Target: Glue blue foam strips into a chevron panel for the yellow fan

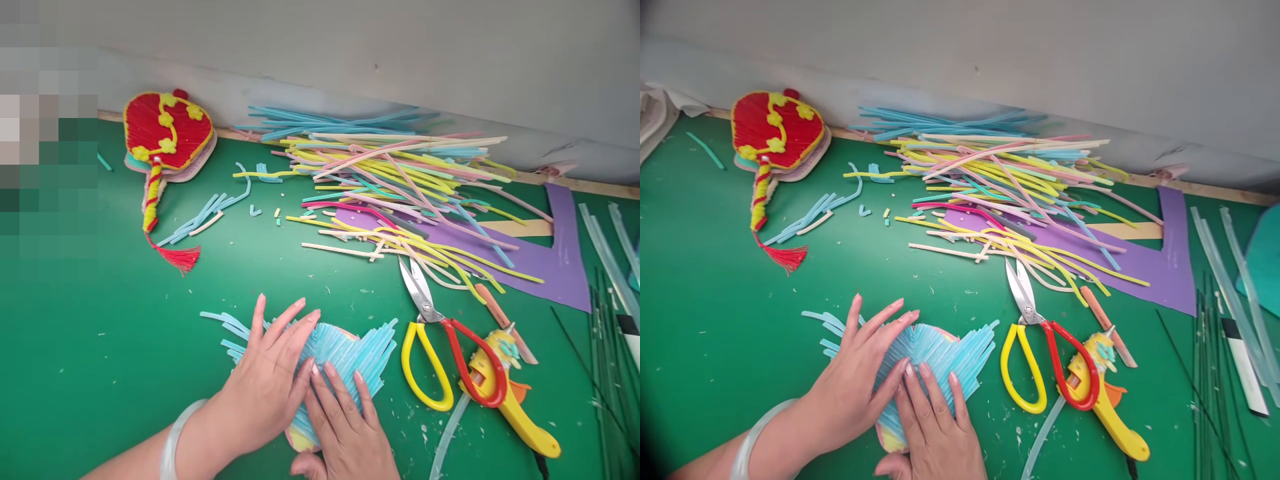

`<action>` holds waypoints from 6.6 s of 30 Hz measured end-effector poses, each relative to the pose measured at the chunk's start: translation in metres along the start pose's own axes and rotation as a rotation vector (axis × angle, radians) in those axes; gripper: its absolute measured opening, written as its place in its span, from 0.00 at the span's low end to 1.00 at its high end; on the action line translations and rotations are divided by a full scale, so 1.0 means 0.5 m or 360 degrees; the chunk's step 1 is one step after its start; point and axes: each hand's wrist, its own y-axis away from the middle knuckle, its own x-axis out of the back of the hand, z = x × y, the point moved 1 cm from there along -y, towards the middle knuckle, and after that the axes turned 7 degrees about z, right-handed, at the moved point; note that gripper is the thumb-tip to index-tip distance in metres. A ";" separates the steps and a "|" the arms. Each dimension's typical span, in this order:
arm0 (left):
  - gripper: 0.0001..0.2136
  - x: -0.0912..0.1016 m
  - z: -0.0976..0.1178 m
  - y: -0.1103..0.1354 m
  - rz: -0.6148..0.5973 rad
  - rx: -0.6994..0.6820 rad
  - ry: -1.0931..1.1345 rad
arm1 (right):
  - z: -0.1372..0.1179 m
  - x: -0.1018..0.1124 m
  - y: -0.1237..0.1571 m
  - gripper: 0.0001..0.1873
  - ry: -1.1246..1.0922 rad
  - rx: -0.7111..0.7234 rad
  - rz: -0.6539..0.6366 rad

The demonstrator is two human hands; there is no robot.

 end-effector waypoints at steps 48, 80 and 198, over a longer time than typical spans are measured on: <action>0.17 0.008 0.002 0.019 0.0158 -0.0454 0.0207 | -0.029 -0.052 0.046 0.17 0.0002 -0.0267 0.0276; 0.12 -0.014 0.021 0.012 0.0216 -0.0373 -0.0010 | -0.011 0.044 -0.014 0.21 -0.0210 -0.0270 0.0010; 0.20 0.025 0.110 0.202 0.0217 -0.0211 -0.0432 | -0.196 0.037 0.139 0.07 -0.0391 -0.0616 0.0692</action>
